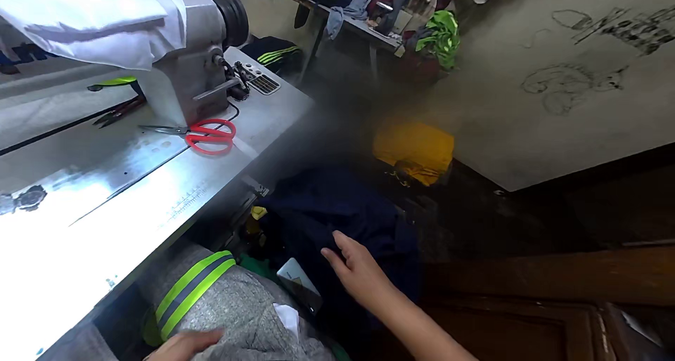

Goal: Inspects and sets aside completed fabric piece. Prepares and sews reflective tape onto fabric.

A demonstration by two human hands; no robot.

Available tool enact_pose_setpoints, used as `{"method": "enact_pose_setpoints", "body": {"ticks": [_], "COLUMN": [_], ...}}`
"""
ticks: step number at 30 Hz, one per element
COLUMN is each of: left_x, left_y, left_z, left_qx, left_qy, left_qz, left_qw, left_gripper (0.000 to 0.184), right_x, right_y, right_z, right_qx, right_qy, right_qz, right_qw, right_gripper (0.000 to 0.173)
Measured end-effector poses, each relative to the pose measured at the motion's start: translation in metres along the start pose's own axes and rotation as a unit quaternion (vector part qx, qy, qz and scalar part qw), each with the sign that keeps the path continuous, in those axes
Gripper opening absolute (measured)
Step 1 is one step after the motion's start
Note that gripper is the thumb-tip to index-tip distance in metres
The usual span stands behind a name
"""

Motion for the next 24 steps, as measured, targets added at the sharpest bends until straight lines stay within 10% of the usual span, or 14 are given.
{"method": "enact_pose_setpoints", "body": {"ticks": [4,7,18,24], "left_x": [0.041,0.055,0.064,0.017], "left_y": [-0.022,-0.032,-0.049,-0.081], "left_z": [0.113,0.167,0.165,0.128], "left_qx": [-0.144,-0.212,-0.072,0.068], "left_qy": [0.018,-0.094,-0.103,-0.147], "left_qz": [-0.412,-0.527,-0.464,-0.544], "left_qw": [0.899,0.818,0.877,0.824], "left_gripper": [0.057,0.013,0.016,0.032], "right_x": [0.040,0.058,0.022,-0.037], "right_y": [0.042,0.044,0.024,0.009], "right_z": [-0.031,-0.047,-0.009,0.014], "right_qx": [-0.167,-0.207,-0.140,-0.147], "right_qy": [-0.105,-0.054,-0.036,-0.131], "right_qz": [-0.159,-0.158,0.183,-0.133], "right_qw": [0.967,0.964,0.973,0.971], "right_gripper": [0.017,0.018,0.041,0.010]}}
Point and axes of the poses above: each hand's wrist, its own z-axis towards the middle knuckle, its own x-axis out of the palm, y = z × x, the point moved 2 cm from there along z, towards the middle knuckle, and after that the axes turned 4 degrees about y, right-handed, at the moved point
